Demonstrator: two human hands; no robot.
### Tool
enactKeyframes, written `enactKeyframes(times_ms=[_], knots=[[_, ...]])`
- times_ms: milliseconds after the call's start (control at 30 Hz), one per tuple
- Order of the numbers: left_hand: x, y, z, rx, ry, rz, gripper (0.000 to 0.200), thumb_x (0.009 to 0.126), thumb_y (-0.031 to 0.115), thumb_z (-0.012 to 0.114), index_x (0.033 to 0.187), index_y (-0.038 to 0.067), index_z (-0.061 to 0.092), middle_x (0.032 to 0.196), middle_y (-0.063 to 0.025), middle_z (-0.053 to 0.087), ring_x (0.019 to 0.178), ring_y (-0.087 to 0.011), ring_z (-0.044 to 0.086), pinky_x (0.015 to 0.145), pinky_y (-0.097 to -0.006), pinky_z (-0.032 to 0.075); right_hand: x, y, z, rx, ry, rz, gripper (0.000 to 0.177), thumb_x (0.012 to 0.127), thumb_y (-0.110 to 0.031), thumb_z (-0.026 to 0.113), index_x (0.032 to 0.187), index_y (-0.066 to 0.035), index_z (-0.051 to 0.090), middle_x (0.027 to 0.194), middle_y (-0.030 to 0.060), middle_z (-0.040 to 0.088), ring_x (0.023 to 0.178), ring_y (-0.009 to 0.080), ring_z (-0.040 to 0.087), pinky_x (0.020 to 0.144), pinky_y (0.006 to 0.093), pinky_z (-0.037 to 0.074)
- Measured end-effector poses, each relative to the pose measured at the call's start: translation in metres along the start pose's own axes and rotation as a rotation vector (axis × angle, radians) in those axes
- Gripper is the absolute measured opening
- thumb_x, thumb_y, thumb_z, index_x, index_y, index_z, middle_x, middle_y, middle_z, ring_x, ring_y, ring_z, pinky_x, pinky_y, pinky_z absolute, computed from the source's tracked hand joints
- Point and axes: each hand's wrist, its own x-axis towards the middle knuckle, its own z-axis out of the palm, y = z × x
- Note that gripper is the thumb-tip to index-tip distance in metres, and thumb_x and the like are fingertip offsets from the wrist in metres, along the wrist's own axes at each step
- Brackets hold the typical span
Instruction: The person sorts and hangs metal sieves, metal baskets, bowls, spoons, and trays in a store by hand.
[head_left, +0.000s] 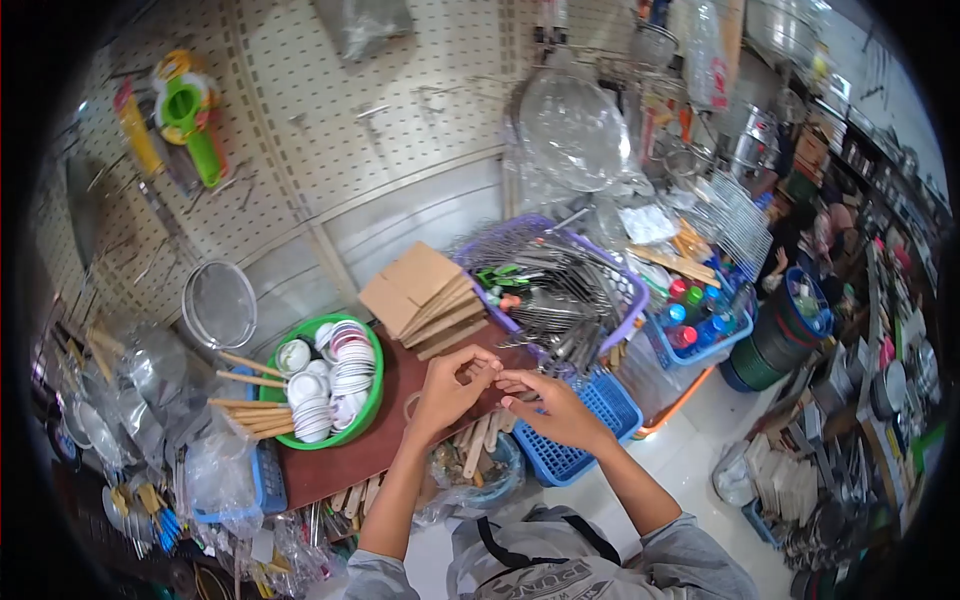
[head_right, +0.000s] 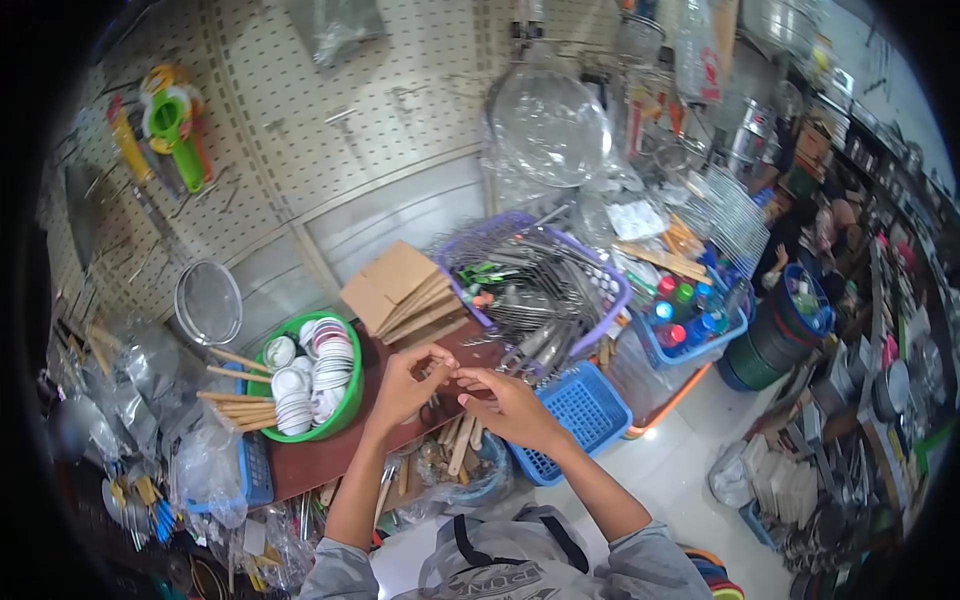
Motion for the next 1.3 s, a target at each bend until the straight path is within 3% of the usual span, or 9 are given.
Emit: enactKeyframes(times_ms=[67, 200, 233, 333, 500, 600, 767, 933, 1300], knots=[[0.012, 0.007, 0.024, -0.014, 0.002, 0.112, 0.017, 0.098, 0.015, 0.071, 0.1, -0.002, 0.073, 0.084, -0.0039, 0.074, 0.077, -0.0065, 0.063, 0.067, -0.0255, 0.049, -0.015, -0.011, -0.022, -0.043, 0.04, 0.012, 0.041, 0.1, -0.015, 0.067, 0.139, -0.002, 0.06, 0.126, 0.0137, 0.07, 0.113, 0.0198, 0.069, 0.09, 0.035, 0.059], [0.037, 0.02, 0.064, 0.074, -0.083, 0.201, 0.017, 0.095, 0.014, 0.072, 0.1, -0.002, 0.074, 0.084, -0.0074, 0.073, 0.076, -0.0088, 0.064, 0.069, -0.0264, 0.049, -0.035, -0.002, -0.064, -0.045, 0.144, 0.01, 0.039, 0.099, -0.011, 0.066, 0.138, -0.004, 0.062, 0.12, 0.01, 0.072, 0.108, 0.0166, 0.07, 0.085, 0.0329, 0.06], [0.044, 0.02, 0.075, 0.056, -0.105, 0.189, 0.017, 0.095, 0.013, 0.071, 0.101, -0.002, 0.073, 0.086, -0.0094, 0.073, 0.077, -0.0134, 0.067, 0.071, -0.0289, 0.051, -0.038, 0.006, -0.072, -0.026, 0.206, 0.006, 0.034, 0.099, -0.015, 0.067, 0.132, -0.006, 0.067, 0.118, 0.0105, 0.074, 0.105, 0.0176, 0.072, 0.078, 0.0303, 0.058], [0.062, 0.026, 0.1, 0.145, -0.174, 0.189, 0.012, 0.095, 0.008, 0.07, 0.101, -0.002, 0.074, 0.094, -0.0089, 0.074, 0.091, -0.0165, 0.07, 0.082, -0.0311, 0.053, -0.043, 0.027, -0.098, -0.105, 0.285, 0.062, 0.032, 0.098, -0.014, 0.066, 0.129, -0.005, 0.069, 0.113, 0.0103, 0.075, 0.104, 0.0179, 0.073, 0.081, 0.0315, 0.058], [0.09, 0.01, 0.134, 0.422, -0.207, 0.26, 0.021, 0.094, 0.015, 0.069, 0.105, -0.001, 0.076, 0.103, -0.0182, 0.073, 0.099, -0.0364, 0.068, 0.09, -0.0427, 0.052, -0.035, 0.069, -0.127, -0.131, 0.404, 0.106, 0.029, 0.099, -0.019, 0.066, 0.123, -0.003, 0.07, 0.105, 0.0115, 0.077, 0.095, 0.02, 0.073, 0.087, 0.0345, 0.056], [0.1, -0.008, 0.15, 0.489, -0.247, 0.305, 0.023, 0.094, 0.018, 0.068, 0.106, 0.0, 0.076, 0.109, -0.0182, 0.074, 0.103, -0.0374, 0.066, 0.093, -0.0462, 0.052, -0.024, 0.105, -0.136, -0.157, 0.459, 0.145, 0.03, 0.098, -0.022, 0.067, 0.121, -0.003, 0.071, 0.102, 0.0118, 0.077, 0.093, 0.021, 0.073, 0.085, 0.0352, 0.056], [0.112, -0.027, 0.16, 0.71, -0.323, 0.322, 0.04, 0.091, 0.021, 0.07, 0.124, 0.0, 0.068, 0.118, -0.0177, 0.07, 0.11, -0.0367, 0.059, 0.101, -0.0461, 0.047, 0.003, 0.159, -0.14, -0.215, 0.533, 0.208, 0.032, 0.096, -0.028, 0.069, 0.116, -0.002, 0.072, 0.097, 0.0147, 0.076, 0.088, 0.0246, 0.073, 0.079, 0.0375, 0.057], [0.122, -0.04, 0.169, 0.833, -0.323, 0.296, 0.059, 0.085, 0.025, 0.077, 0.136, -0.001, 0.06, 0.125, -0.0191, 0.064, 0.119, -0.0374, 0.053, 0.104, -0.0474, 0.043, 0.02, 0.17, -0.147, -0.226, 0.511, 0.314, 0.033, 0.094, -0.032, 0.071, 0.109, -0.002, 0.074, 0.095, 0.016, 0.076, 0.083, 0.0255, 0.074, 0.075, 0.0385, 0.056], [0.125, -0.043, 0.167, 0.724, -0.283, 0.24, 0.067, 0.075, 0.019, 0.078, 0.136, -0.002, 0.059, 0.104, -0.0164, 0.063, 0.107, -0.0361, 0.054, 0.099, -0.0457, 0.045, 0.032, 0.207, -0.136, 0.114, 0.564, 0.17, 0.023, 0.096, -0.024, 0.074, 0.099, -0.001, 0.071, 0.081, 0.0007, 0.067, 0.071, 0.0082, 0.058, 0.065, 0.0282, 0.049]])
